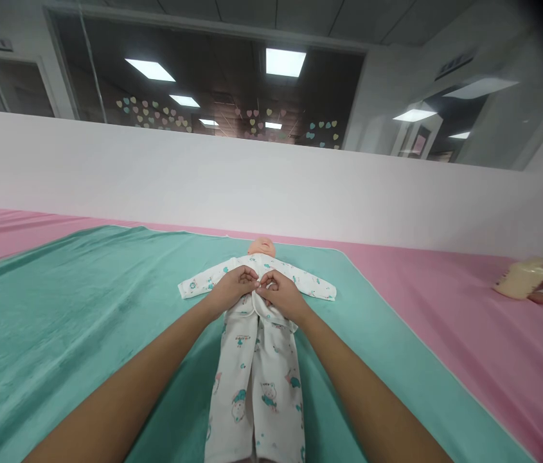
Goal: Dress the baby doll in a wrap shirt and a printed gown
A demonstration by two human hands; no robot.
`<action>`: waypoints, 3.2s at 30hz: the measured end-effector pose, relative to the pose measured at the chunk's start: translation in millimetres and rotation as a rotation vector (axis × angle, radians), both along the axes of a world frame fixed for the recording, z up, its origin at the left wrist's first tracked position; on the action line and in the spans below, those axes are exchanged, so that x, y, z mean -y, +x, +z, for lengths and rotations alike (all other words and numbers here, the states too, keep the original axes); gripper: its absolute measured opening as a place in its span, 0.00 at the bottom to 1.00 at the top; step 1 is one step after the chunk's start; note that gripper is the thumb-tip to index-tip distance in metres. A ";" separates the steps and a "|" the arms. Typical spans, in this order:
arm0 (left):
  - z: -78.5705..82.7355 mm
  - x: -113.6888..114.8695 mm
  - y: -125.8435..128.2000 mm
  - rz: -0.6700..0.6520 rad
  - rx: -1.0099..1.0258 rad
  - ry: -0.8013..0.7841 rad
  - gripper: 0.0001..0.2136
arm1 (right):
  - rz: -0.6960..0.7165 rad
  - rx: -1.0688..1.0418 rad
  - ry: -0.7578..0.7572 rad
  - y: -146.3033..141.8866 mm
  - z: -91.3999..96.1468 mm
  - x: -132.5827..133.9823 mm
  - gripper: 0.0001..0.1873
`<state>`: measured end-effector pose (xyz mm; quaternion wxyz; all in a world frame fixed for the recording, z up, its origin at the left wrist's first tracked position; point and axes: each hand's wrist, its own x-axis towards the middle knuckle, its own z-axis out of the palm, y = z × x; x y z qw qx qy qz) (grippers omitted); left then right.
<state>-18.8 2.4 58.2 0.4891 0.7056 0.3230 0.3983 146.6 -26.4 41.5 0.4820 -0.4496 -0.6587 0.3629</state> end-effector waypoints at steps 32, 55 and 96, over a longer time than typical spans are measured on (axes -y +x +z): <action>-3.0 -5.3 -0.9 -0.025 0.031 -0.030 0.10 | -0.125 0.044 -0.027 -5.6 7.3 5.0 0.09; 5.3 1.0 -4.5 -0.052 0.091 -0.085 0.10 | -0.208 0.323 0.075 -11.0 13.7 13.5 0.14; 4.7 -0.4 -4.6 -0.100 0.006 -0.047 0.10 | -0.161 -0.015 -0.229 -14.8 7.4 8.0 0.10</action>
